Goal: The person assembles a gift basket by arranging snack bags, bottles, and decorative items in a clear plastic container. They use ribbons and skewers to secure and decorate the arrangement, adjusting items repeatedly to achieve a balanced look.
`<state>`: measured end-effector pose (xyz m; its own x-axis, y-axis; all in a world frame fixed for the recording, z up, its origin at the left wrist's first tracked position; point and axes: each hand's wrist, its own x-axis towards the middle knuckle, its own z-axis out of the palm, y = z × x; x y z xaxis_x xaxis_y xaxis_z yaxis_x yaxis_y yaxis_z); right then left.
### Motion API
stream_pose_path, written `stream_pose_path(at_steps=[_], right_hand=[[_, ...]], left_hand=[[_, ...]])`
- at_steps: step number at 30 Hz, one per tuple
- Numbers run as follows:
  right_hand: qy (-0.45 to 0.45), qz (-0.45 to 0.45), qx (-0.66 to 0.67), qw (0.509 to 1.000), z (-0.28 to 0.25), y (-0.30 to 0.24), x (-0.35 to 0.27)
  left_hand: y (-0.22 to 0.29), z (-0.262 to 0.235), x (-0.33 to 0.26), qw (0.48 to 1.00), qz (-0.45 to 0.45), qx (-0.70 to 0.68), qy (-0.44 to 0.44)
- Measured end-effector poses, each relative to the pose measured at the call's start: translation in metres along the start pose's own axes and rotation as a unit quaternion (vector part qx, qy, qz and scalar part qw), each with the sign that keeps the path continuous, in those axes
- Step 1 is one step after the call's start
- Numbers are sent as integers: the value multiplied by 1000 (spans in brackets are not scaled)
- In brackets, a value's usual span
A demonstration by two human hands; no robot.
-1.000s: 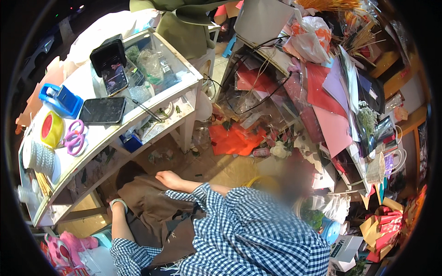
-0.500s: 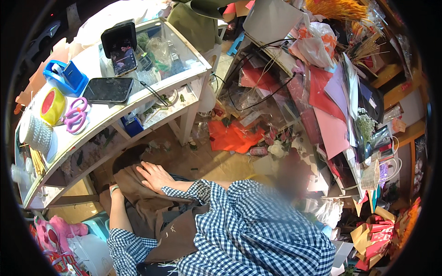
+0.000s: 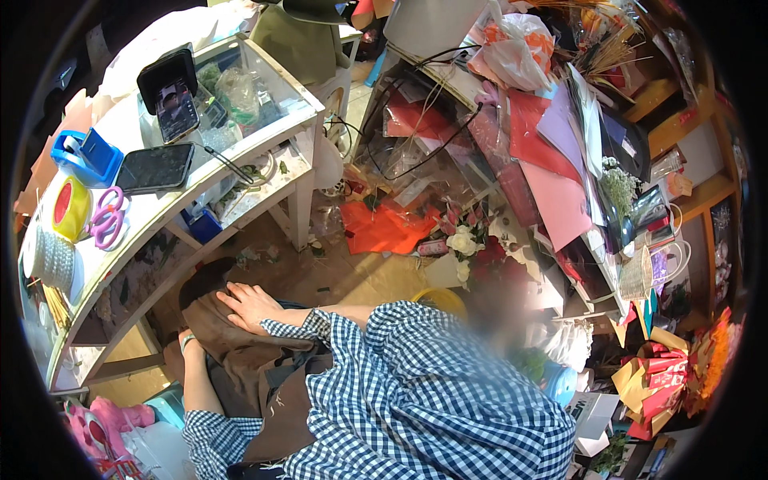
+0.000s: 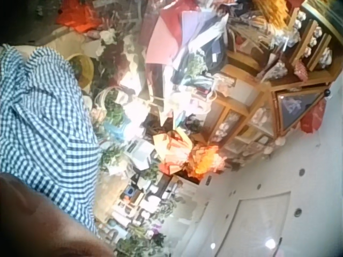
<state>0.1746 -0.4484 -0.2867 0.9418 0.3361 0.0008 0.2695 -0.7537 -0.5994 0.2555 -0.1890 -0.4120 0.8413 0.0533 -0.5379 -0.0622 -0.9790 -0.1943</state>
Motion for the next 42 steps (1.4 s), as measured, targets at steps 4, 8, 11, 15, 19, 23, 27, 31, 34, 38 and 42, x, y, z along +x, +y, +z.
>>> stream_pose_path(at_steps=[4, 8, 11, 15, 19, 23, 27, 31, 34, 38, 42], right_hand=[[4, -8, -5, 1000, 0, 0, 1], [8, -9, -3, 1000, 0, 0, 0], [5, -4, -2, 1000, 0, 0, 0], [3, 2, 3, 1000, 1, 1, 1], [-4, 13, 9, 1000, 2, 2, 1], [-2, 10, 12, 1000, 3, 3, 1], [-11, 34, 25, 999, -2, -1, 1], [-2, 43, 19, 999, -12, -7, -1], [100, -20, 57, 993, -19, -5, -6], [125, -92, 59, 986, -6, 9, 1], [37, -56, 25, 997, 14, 34, 13]], left_hand=[[1, -7, -2, 1000, 1, -10, 1], [2, -12, -5, 1000, 5, -16, 2], [3, -13, -7, 1000, 8, -22, 0], [1, -14, -7, 1000, 12, -29, 3], [1, -14, -9, 999, 12, -36, 3], [2, -11, -8, 999, 16, -45, 4], [-2, -13, -11, 998, 17, -56, 11], [-4, -30, -28, 996, 31, -78, 31], [9, -34, -57, 987, 6, -118, 109], [28, -40, -82, 986, 36, -9, 162], [32, -53, -74, 996, 82, -8, 37]])
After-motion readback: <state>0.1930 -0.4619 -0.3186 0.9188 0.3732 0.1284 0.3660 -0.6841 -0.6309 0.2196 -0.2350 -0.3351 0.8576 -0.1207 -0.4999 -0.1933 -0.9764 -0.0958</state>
